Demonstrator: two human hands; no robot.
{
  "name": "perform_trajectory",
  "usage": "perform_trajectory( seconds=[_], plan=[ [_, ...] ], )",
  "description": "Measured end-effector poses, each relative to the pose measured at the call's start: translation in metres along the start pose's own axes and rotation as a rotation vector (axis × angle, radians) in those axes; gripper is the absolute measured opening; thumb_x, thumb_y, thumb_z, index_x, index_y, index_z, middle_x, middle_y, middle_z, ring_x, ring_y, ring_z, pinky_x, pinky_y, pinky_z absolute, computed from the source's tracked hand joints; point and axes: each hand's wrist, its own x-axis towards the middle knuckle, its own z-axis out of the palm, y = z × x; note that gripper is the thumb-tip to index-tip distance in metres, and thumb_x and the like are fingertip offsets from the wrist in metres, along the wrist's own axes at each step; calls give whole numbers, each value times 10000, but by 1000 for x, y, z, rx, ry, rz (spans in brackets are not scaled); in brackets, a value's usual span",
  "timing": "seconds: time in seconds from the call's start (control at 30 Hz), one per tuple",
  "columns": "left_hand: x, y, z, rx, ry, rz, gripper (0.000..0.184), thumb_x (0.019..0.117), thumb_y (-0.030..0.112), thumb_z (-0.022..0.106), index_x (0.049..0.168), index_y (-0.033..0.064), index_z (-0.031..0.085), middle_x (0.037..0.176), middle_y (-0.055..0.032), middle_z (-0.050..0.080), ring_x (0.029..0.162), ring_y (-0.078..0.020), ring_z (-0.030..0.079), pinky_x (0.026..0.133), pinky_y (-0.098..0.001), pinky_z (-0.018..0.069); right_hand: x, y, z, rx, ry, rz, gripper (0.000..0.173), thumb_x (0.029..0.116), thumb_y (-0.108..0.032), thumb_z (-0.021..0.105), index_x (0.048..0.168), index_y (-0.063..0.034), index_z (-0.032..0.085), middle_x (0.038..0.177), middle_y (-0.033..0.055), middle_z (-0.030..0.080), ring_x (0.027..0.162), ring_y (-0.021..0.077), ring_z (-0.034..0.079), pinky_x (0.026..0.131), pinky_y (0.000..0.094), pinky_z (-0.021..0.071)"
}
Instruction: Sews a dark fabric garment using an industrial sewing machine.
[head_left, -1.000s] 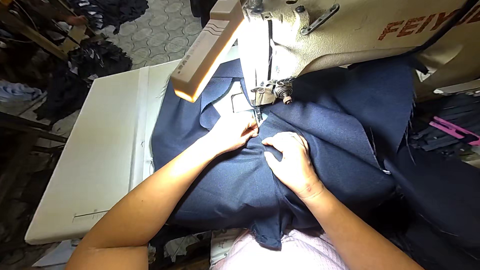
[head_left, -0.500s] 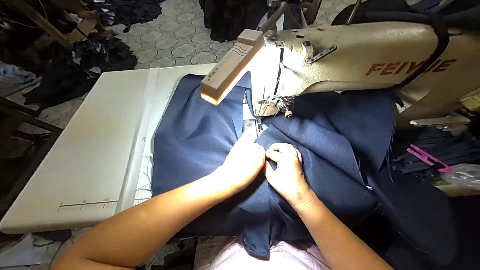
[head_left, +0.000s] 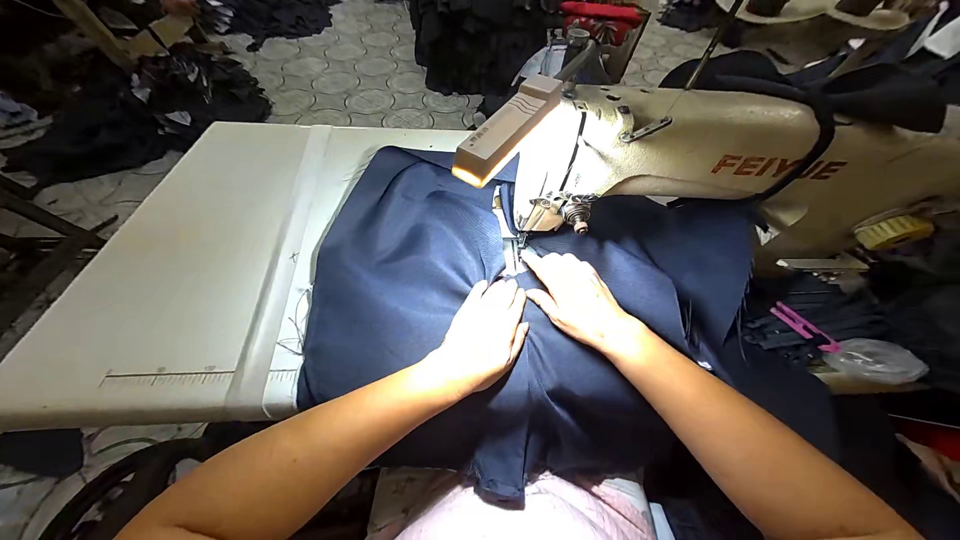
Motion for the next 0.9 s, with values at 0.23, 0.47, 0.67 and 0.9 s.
perform_trajectory(
  seconds=[0.23, 0.47, 0.67, 0.9],
  plan=[
    [-7, 0, 1, -2, 27, 28, 516, 1074, 295, 334, 1371, -16, 619, 1456, -196, 581, 1396, -318, 524, 1169, -557, 343, -7, -9, 5, -32, -19, -12, 411, 1034, -281, 462, 1368, -174, 675, 1312, 139, 638, 1204, 362, 571, 955, 554, 436],
    [-10, 1, 1, -21, 41, 33, 519, 1074, 298, 339, 1371, -23, 619, 1462, -196, 578, 1396, -326, 526, 1169, -577, 337, -6, -5, 5, 54, -113, -36, 494, 1042, -267, 375, 1486, -152, 560, 1612, 29, 447, 1540, 331, 298, 1218, 619, 196],
    [-14, 2, 3, -24, 84, 52, 514, 1075, 301, 342, 1347, -15, 642, 1431, -183, 610, 1372, -316, 554, 1155, -572, 364, -13, -6, 10, 41, -72, -30, 487, 1054, -301, 358, 1461, -177, 595, 1599, 97, 453, 1527, 346, 316, 1229, 584, 198],
    [-16, 4, 5, -17, 95, 54, 525, 1078, 311, 332, 1352, -17, 638, 1442, -185, 602, 1377, -317, 551, 1155, -575, 364, -13, -7, 6, 66, -125, -27, 499, 1058, -293, 338, 1477, -167, 575, 1573, 51, 497, 1523, 351, 323, 1225, 600, 189]
  ],
)
